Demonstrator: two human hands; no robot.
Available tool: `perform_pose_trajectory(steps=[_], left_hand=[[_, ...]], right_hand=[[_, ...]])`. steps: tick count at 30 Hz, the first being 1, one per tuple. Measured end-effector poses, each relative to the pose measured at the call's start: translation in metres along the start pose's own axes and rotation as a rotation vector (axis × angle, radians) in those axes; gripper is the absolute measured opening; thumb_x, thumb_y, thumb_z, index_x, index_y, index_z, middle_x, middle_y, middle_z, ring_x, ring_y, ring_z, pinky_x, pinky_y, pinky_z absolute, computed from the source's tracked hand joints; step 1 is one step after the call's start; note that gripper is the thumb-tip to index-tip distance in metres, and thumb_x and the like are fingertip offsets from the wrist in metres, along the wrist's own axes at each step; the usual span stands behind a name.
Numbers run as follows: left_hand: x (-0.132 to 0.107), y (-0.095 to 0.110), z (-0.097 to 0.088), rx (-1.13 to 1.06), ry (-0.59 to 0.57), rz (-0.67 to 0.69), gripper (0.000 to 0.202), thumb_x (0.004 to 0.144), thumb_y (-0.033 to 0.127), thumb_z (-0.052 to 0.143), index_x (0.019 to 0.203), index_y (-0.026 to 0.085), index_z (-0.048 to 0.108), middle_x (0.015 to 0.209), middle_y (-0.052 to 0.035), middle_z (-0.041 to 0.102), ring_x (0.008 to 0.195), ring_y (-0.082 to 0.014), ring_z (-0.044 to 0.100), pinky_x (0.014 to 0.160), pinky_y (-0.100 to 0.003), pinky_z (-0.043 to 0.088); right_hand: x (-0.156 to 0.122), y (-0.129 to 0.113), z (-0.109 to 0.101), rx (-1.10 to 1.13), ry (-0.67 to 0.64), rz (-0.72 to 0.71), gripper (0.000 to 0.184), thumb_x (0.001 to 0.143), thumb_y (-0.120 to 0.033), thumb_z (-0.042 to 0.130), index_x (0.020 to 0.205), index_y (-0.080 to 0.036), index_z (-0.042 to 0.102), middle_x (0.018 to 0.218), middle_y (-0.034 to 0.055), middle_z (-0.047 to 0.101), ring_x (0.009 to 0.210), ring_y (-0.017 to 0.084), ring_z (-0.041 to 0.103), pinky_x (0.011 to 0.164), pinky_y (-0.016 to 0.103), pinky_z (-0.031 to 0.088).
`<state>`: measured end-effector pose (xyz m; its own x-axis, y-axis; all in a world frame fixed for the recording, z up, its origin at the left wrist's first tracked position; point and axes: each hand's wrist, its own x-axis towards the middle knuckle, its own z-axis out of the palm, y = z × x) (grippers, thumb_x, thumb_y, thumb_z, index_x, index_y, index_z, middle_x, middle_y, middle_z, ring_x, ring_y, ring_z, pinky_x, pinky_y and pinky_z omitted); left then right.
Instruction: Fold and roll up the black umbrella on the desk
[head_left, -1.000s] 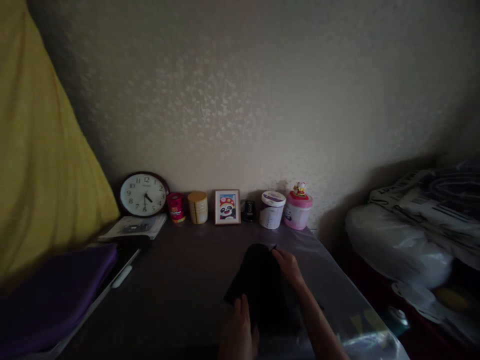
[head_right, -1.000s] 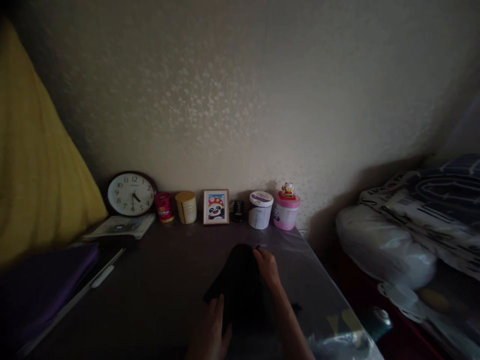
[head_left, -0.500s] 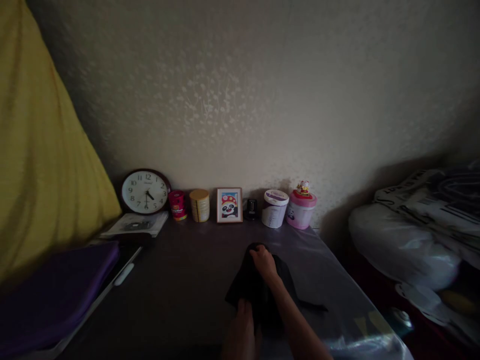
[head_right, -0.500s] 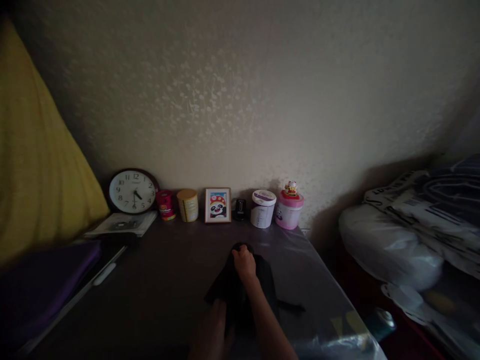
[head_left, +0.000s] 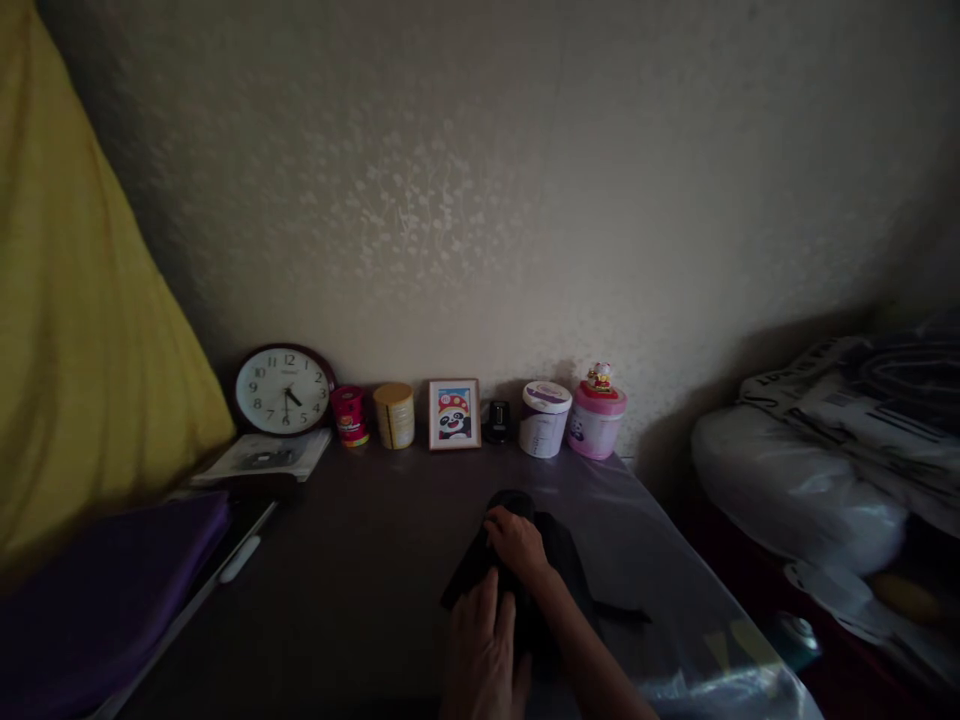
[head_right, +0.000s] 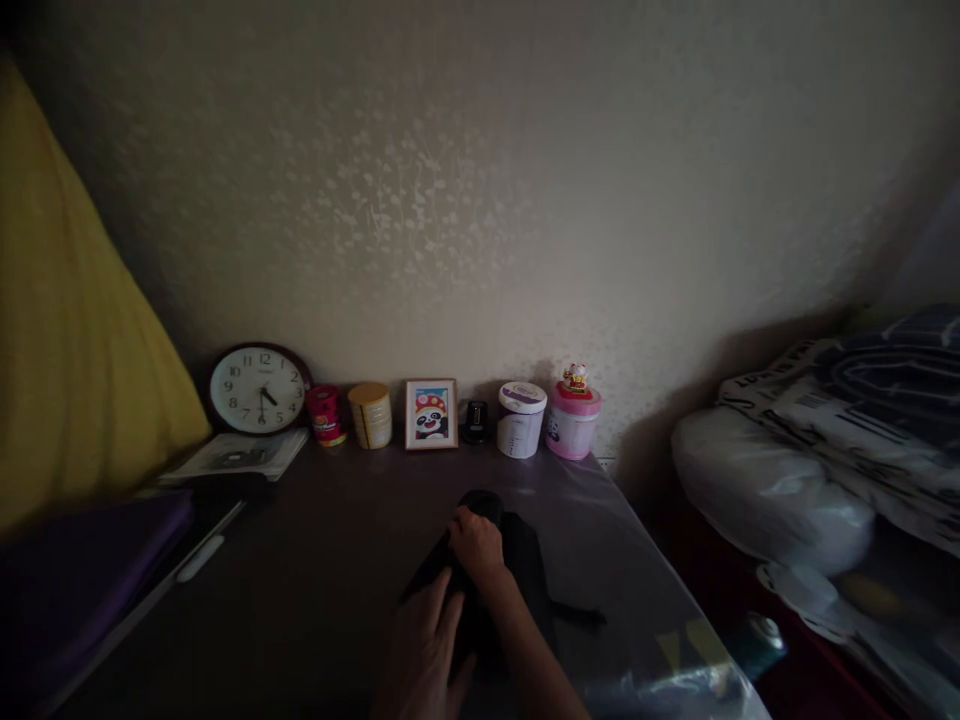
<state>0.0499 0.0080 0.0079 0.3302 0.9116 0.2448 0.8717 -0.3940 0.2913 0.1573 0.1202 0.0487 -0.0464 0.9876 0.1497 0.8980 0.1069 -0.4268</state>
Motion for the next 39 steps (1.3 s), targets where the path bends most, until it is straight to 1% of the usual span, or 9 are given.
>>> perform_pose_trajectory(steps=[4,8,12,18,22,24,27,32,39], left_hand=[[0.007,0.003,0.01,0.007,-0.068,0.049,0.061,0.074,0.029,0.048,0.134,0.021,0.034,0.142,-0.0084,0.031,0.127,-0.0307,0.032,0.102,-0.049,0.03],[0.005,0.005,0.026,0.054,0.003,-0.016,0.063,0.072,0.018,0.046,0.134,0.02,0.033,0.142,-0.0064,0.031,0.128,-0.0275,0.031,0.104,-0.044,0.028],[0.004,0.007,0.033,0.09,0.022,-0.041,0.066,0.071,0.015,0.046,0.135,0.022,0.03,0.143,-0.0051,0.029,0.127,-0.0276,0.033,0.103,-0.044,0.029],[0.007,0.007,0.037,0.135,0.026,-0.045,0.068,0.071,0.003,0.036,0.134,0.026,0.028,0.142,-0.0037,0.029,0.127,-0.0234,0.034,0.1,-0.04,0.035],[0.006,0.008,0.038,0.191,0.003,-0.082,0.072,0.068,-0.003,0.033,0.134,0.025,0.027,0.14,-0.0098,0.032,0.126,-0.0246,0.035,0.096,-0.038,0.039],[0.006,0.008,0.036,0.21,-0.03,-0.127,0.073,0.068,-0.005,0.03,0.134,0.025,0.025,0.139,-0.0122,0.035,0.125,-0.0252,0.037,0.093,-0.038,0.04],[0.005,0.008,0.03,0.173,-0.078,-0.169,0.069,0.072,-0.001,0.032,0.135,0.025,0.022,0.137,-0.0135,0.038,0.122,-0.0259,0.04,0.093,-0.039,0.04],[0.007,0.012,0.013,0.133,-0.155,-0.193,0.076,0.068,0.003,0.043,0.137,0.02,0.016,0.137,-0.0165,0.038,0.118,-0.0277,0.043,0.093,-0.039,0.038],[0.01,0.019,-0.007,0.171,-0.242,-0.218,0.089,0.058,-0.001,0.046,0.138,0.019,0.013,0.132,-0.0145,0.044,0.114,-0.0304,0.046,0.088,-0.04,0.041]], right_hand=[[-0.012,0.005,-0.002,0.109,0.028,-0.129,0.024,0.085,-0.024,0.042,0.096,-0.025,0.063,0.078,-0.0005,0.07,0.077,0.014,0.064,0.069,0.022,0.043],[-0.034,0.014,-0.005,0.205,0.149,-0.359,0.024,0.087,-0.023,0.041,0.094,-0.024,0.064,0.093,0.0011,0.068,0.089,0.014,0.06,0.082,0.025,0.043],[-0.036,0.031,-0.002,0.186,0.227,-0.472,0.024,0.087,-0.021,0.041,0.094,-0.022,0.064,0.097,0.004,0.067,0.1,0.017,0.056,0.09,0.032,0.041],[0.014,0.06,0.011,0.058,0.265,-0.371,0.031,0.088,-0.02,0.036,0.106,-0.019,0.061,0.116,0.007,0.061,0.116,0.019,0.048,0.098,0.04,0.036],[0.039,0.07,0.007,-0.008,0.236,-0.201,0.033,0.089,-0.023,0.035,0.114,-0.019,0.056,0.121,0.0087,0.057,0.115,0.02,0.049,0.097,0.04,0.036],[0.036,0.069,0.001,-0.006,0.291,-0.153,0.033,0.089,-0.024,0.035,0.114,-0.017,0.055,0.12,0.0106,0.058,0.112,0.021,0.051,0.096,0.041,0.036],[0.014,0.06,-0.006,0.083,0.353,-0.242,0.032,0.091,-0.026,0.033,0.107,-0.018,0.059,0.107,0.0094,0.063,0.103,0.019,0.055,0.093,0.038,0.038],[-0.014,0.047,0.002,0.133,0.225,-0.406,0.029,0.09,-0.025,0.036,0.097,-0.021,0.064,0.105,0.0056,0.065,0.109,0.019,0.052,0.095,0.038,0.036],[0.006,0.06,0.014,0.006,0.357,-0.136,0.034,0.086,-0.02,0.036,0.112,-0.019,0.058,0.123,0.0092,0.055,0.111,0.023,0.051,0.095,0.042,0.037]])
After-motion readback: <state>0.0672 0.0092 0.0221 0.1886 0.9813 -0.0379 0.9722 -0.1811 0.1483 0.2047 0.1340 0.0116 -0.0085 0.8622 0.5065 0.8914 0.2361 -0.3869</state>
